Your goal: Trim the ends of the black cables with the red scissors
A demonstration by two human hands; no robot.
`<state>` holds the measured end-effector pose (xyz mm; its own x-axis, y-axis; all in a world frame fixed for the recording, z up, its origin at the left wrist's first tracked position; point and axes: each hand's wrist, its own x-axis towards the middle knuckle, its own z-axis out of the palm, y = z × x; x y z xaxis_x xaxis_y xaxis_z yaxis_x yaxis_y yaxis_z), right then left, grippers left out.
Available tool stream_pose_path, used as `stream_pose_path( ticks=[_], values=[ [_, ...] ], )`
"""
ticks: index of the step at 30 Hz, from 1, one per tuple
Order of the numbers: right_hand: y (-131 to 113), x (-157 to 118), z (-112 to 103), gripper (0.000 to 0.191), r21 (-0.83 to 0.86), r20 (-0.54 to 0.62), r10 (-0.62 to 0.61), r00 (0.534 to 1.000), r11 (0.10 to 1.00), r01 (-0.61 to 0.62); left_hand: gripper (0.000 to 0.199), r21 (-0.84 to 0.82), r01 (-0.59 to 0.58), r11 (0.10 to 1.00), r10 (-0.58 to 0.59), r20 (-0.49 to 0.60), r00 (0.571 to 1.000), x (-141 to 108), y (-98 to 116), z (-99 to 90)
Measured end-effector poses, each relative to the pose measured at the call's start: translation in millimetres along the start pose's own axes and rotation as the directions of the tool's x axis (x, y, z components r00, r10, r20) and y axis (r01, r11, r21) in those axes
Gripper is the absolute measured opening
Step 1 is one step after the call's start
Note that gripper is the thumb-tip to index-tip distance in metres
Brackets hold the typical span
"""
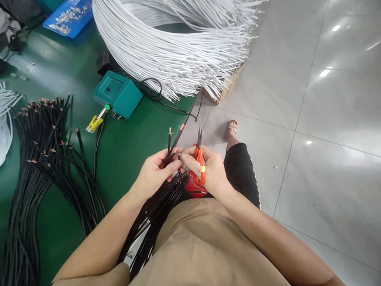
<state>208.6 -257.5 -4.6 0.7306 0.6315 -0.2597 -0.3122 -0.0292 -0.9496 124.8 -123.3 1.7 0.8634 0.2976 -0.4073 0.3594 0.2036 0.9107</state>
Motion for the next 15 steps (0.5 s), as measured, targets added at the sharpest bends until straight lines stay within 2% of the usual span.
stream_pose_path(
  ticks=[3,6,10,15],
  values=[
    [0.7,1.2,-3.9,0.018,-0.076,-0.065,-0.022,0.998,0.997,0.017,0.036,-0.107,0.005,0.994,-0.003,0.019,1.0,2.1,-2.1,-1.7],
    [4.3,2.0,-11.6,0.017,-0.292,-0.084,-0.129,0.988,0.951,0.099,0.035,-0.183,0.002,0.983,0.002,0.022,1.0,3.2,-1.5,-3.2],
    [15.6,0.3,-19.9,0.019,-0.621,0.049,-0.249,0.967,0.751,0.225,0.033,-0.216,0.008,0.976,-0.003,0.025,1.0,3.1,-0.7,-4.5],
    [27.8,-1.1,-21.9,0.021,-0.793,0.171,-0.35,0.921,0.506,0.339,0.031,-0.227,0.005,0.974,0.003,0.032,0.999,2.7,-2.6,-5.6]
  ],
)
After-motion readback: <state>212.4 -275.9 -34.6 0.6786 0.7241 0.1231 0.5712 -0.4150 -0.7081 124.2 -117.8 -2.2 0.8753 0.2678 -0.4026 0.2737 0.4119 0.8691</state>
